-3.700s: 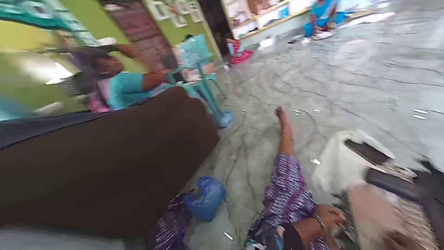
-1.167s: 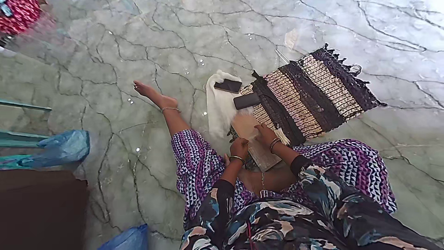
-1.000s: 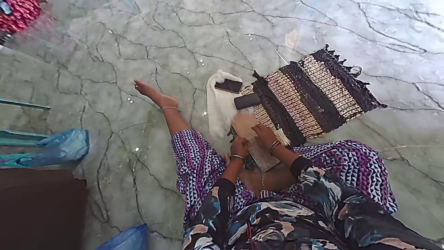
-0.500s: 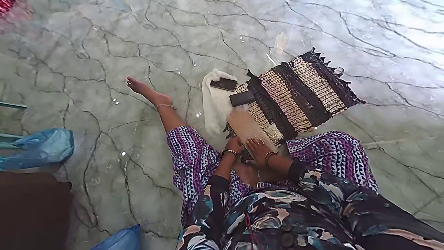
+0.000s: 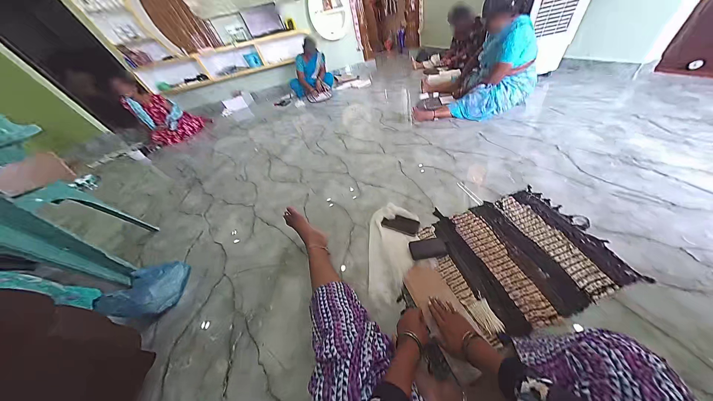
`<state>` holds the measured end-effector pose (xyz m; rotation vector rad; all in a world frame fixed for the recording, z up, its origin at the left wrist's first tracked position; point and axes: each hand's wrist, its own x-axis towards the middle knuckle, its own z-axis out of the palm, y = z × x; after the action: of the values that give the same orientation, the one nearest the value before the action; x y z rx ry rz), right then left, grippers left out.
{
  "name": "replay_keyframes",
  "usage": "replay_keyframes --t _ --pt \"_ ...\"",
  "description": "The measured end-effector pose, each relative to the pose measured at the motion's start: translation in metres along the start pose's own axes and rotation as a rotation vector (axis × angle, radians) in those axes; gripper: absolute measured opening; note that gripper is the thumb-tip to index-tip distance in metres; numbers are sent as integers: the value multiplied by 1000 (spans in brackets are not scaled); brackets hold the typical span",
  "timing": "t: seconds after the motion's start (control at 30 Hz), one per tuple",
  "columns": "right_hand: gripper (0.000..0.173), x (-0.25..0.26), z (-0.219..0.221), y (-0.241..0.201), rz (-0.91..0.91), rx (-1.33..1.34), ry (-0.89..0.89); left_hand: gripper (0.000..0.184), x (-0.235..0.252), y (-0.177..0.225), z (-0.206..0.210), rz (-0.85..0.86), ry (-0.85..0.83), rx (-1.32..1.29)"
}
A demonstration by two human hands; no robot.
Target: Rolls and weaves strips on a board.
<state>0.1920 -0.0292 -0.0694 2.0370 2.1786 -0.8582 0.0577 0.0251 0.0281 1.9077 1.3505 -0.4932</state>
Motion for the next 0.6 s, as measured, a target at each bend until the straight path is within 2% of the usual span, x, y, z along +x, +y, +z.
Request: replay_keyframes --t 0.07,0.17,0.23,0.27,0.33,0.4,0.5,0.6 --pt "88 3 6 3 12 -12 -1 36 -11 1 -6 86 52 -9" --pt "93 -14 10 -1 36 -29 -65 38 -9 -15 -9 222 -18 44" --pt "95 -28 7 -1 40 -33 -93 40 6 -11 0 56 -80 -17" --pt "95 -31 6 -1 46 -31 -109 40 27 -20 13 28 -68 -25" --pt "96 -40 5 -2 68 -46 -160 38 53 -37 29 66 -85 -17" --pt "97 -49 4 -2 83 -51 -196 39 55 -41 34 107 -104 -15" --pt "90 -59 -4 -8 95 -64 -230 42 46 -39 37 145 -102 -33" --pt "65 -61 -4 -10 88 -78 -143 39 35 -39 35 190 -140 43"
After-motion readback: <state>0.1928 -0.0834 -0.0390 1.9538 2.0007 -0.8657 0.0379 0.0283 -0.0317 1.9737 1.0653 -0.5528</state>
